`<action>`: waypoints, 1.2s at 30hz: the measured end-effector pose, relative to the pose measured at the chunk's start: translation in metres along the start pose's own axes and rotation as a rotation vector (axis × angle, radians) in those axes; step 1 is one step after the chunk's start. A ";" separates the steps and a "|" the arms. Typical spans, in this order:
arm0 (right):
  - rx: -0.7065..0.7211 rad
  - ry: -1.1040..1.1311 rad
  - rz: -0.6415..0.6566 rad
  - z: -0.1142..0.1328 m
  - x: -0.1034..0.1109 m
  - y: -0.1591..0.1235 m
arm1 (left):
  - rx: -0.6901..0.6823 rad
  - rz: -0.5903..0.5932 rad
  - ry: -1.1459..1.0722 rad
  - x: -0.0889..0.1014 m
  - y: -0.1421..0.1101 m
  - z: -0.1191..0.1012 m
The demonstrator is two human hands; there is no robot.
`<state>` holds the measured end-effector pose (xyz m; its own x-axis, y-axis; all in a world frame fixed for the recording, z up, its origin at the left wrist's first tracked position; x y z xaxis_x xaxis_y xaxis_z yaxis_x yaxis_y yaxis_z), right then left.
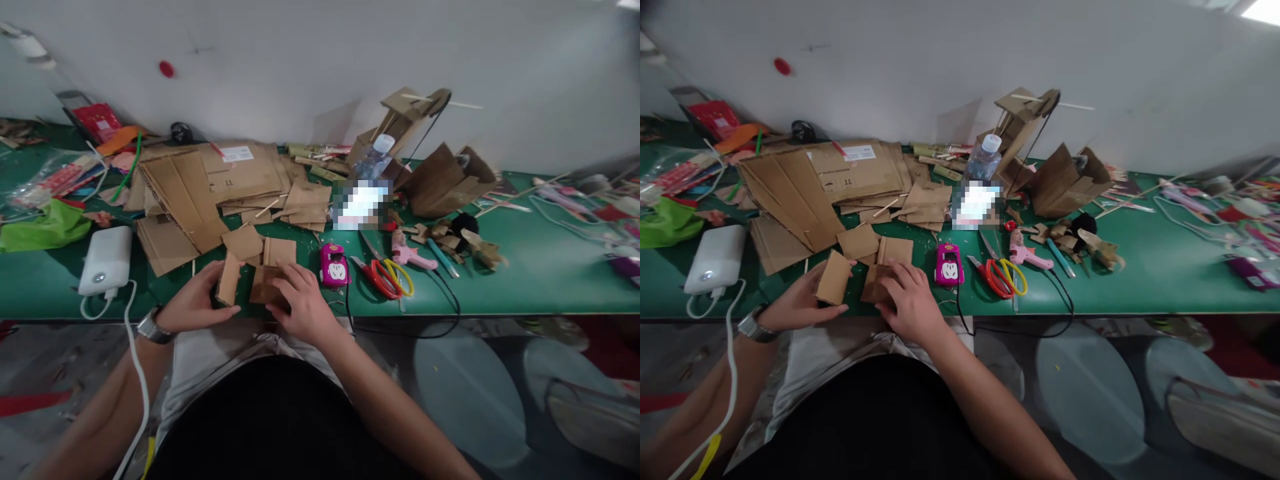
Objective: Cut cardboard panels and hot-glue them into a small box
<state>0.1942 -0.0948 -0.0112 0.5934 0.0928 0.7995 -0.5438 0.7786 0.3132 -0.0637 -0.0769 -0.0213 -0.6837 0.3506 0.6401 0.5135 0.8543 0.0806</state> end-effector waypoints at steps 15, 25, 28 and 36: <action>-0.453 -0.433 -0.142 -0.236 0.194 -0.093 | 0.110 -0.310 0.082 -0.030 -0.002 -0.016; -0.420 -0.418 -0.134 -0.257 0.198 -0.110 | 0.029 -0.350 0.191 -0.041 -0.001 -0.010; -0.421 -0.415 -0.189 -0.252 0.210 -0.114 | 0.018 -0.336 0.218 -0.042 -0.001 -0.008; -0.510 -0.420 -0.318 -0.235 0.246 -0.102 | -0.026 -0.345 0.290 -0.043 0.001 -0.012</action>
<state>0.5349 -0.0057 0.0330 0.3434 -0.3520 0.8707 0.0215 0.9298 0.3674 -0.0278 -0.0954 -0.0400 -0.6453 -0.0783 0.7599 0.2966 0.8910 0.3437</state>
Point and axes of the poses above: each hand's wrist, its own y-axis towards the middle knuckle, its own x-axis out of the back of the hand, z = x × y, the point moved 3 cm from there along y, towards the middle knuckle, and after that the axes turned 2 degrees about z, right-handed, at the moved point
